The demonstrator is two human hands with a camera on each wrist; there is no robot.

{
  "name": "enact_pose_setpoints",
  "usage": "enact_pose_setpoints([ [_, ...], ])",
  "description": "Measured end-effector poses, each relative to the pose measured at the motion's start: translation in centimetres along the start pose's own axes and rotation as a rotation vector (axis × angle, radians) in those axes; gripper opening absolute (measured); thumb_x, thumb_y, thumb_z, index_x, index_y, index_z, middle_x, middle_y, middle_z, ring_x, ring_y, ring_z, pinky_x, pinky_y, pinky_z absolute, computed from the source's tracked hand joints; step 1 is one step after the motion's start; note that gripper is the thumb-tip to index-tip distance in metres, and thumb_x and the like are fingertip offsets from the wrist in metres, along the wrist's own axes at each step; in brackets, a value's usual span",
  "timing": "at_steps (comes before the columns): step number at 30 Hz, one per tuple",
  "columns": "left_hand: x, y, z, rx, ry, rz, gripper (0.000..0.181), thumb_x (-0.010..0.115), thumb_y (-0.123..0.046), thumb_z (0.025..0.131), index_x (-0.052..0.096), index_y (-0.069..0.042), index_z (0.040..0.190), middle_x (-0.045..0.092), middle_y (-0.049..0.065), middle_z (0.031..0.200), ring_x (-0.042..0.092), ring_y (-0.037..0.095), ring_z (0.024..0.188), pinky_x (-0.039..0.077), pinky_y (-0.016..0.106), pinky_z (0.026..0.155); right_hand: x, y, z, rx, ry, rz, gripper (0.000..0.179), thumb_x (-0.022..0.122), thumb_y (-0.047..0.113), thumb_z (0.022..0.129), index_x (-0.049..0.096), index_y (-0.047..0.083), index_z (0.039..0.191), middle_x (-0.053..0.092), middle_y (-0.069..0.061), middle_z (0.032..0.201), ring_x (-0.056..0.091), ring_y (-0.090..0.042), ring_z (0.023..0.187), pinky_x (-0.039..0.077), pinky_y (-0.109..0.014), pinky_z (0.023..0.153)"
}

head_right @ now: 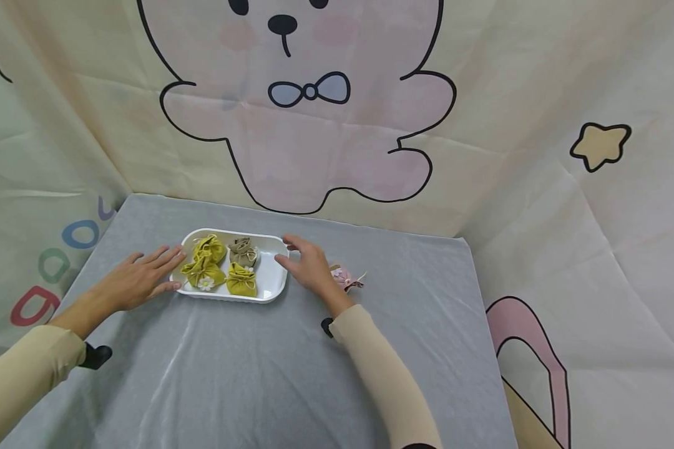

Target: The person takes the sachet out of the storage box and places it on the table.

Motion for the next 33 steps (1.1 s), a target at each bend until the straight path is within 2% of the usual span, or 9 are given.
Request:
enact_pose_setpoints([
  [7, 0.0, -0.2, 0.1, -0.002, 0.009, -0.013, 0.073, 0.051, -0.051, 0.101, 0.034, -0.005, 0.155, 0.028, 0.020, 0.160, 0.027, 0.043, 0.145, 0.029, 0.071, 0.105, 1.9, 1.8, 0.4, -0.026, 0.117, 0.021, 0.049, 0.076, 0.018, 0.090, 0.061, 0.001, 0.133, 0.067, -0.012, 0.127, 0.067, -0.023, 0.112, 0.050, -0.040, 0.099],
  [13, 0.0, -0.2, 0.1, -0.008, 0.016, -0.013, 0.073, 0.052, -0.050, 0.101, 0.033, -0.004, 0.155, 0.028, 0.021, 0.160, 0.026, 0.044, 0.145, 0.028, 0.071, 0.105, 3.0, 2.8, 0.4, -0.042, 0.202, 0.039, 0.051, 0.076, 0.015, 0.090, 0.058, 0.000, 0.135, 0.065, -0.012, 0.131, 0.067, -0.022, 0.113, 0.049, -0.038, 0.100],
  [19, 0.0, -0.2, 0.1, -0.007, 0.010, -0.008, 0.073, 0.054, -0.049, 0.100, 0.034, -0.004, 0.154, 0.029, 0.021, 0.159, 0.028, 0.044, 0.145, 0.029, 0.071, 0.105, 4.3, 3.3, 0.4, -0.001, 0.296, 0.029, 0.053, 0.075, 0.016, 0.091, 0.057, 0.003, 0.139, 0.064, -0.010, 0.133, 0.064, -0.020, 0.118, 0.048, -0.038, 0.102],
  [22, 0.0, -0.1, 0.1, -0.006, 0.009, -0.008, 0.073, 0.054, -0.048, 0.100, 0.034, -0.004, 0.154, 0.029, 0.021, 0.159, 0.028, 0.044, 0.144, 0.029, 0.071, 0.105, 4.9, 3.5, 0.5, 0.015, 0.334, 0.000, 0.053, 0.075, 0.017, 0.091, 0.057, 0.004, 0.139, 0.064, -0.008, 0.133, 0.063, -0.018, 0.119, 0.047, -0.033, 0.102],
  [27, 0.0, -0.1, 0.1, -0.007, 0.013, 0.001, 0.073, 0.053, -0.049, 0.100, 0.034, -0.004, 0.154, 0.029, 0.021, 0.159, 0.029, 0.044, 0.144, 0.030, 0.071, 0.105, 6.0, 3.6, 0.6, 0.013, 0.359, -0.055, 0.050, 0.075, 0.016, 0.091, 0.059, 0.007, 0.137, 0.065, -0.006, 0.132, 0.063, -0.015, 0.118, 0.045, -0.024, 0.101],
  [33, 0.1, -0.1, 0.1, -0.004, 0.012, -0.013, 0.073, 0.053, -0.050, 0.101, 0.034, -0.004, 0.154, 0.029, 0.021, 0.160, 0.028, 0.044, 0.144, 0.030, 0.071, 0.105, 6.9, 3.4, 0.4, 0.017, 0.340, -0.106, 0.047, 0.074, 0.013, 0.091, 0.061, 0.013, 0.136, 0.064, -0.002, 0.134, 0.062, -0.011, 0.119, 0.044, -0.023, 0.103],
])
Point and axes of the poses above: each hand's wrist, its own z-axis towards the middle knuckle, its own x-axis out of the palm, y = z × x, the point moved 1 cm from there along z, towards the middle knuckle
